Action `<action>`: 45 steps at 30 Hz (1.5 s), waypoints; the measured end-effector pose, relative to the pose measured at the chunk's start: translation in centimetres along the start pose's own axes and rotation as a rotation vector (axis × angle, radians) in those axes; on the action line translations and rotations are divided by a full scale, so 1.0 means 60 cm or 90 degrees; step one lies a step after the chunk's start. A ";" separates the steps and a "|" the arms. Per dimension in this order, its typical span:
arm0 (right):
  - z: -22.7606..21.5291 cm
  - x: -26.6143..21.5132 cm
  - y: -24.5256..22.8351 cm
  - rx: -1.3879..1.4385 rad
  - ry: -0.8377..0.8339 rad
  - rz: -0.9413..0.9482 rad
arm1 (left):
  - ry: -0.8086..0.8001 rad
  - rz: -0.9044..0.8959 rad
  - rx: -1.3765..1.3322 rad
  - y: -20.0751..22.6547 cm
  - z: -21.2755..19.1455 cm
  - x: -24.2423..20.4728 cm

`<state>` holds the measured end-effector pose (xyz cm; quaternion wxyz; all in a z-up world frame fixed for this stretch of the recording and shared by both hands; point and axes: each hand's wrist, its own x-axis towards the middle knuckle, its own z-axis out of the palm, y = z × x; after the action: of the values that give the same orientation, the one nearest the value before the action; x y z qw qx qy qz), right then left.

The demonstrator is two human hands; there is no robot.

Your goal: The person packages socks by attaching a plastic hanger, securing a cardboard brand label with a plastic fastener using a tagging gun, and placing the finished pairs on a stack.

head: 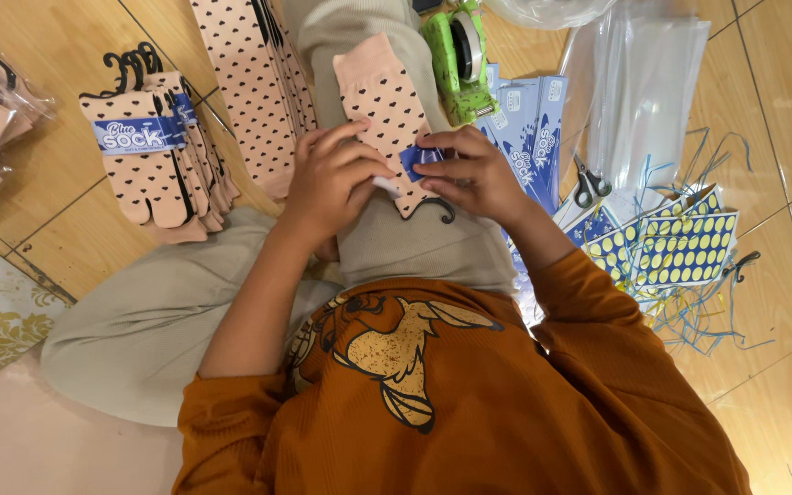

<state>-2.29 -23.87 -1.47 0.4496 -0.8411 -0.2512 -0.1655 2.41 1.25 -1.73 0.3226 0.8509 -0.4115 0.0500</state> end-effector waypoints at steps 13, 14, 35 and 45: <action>-0.013 -0.089 0.205 0.049 0.084 0.499 | 0.034 -0.385 -0.099 0.035 0.107 0.004; -0.011 -0.102 0.238 -0.173 0.063 0.623 | 0.046 -0.388 -0.104 0.028 0.114 0.003; -0.060 0.075 0.027 -0.141 -0.255 0.102 | 0.087 -0.383 -0.179 0.018 0.095 -0.012; 0.422 0.186 -0.092 0.561 -0.090 0.449 | 0.445 -0.508 -0.435 -0.208 -0.213 -0.257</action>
<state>5.05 3.04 -5.83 0.7681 -0.6161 -0.0302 0.1720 3.72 24.75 -3.39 0.6854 0.7212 0.0747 0.0666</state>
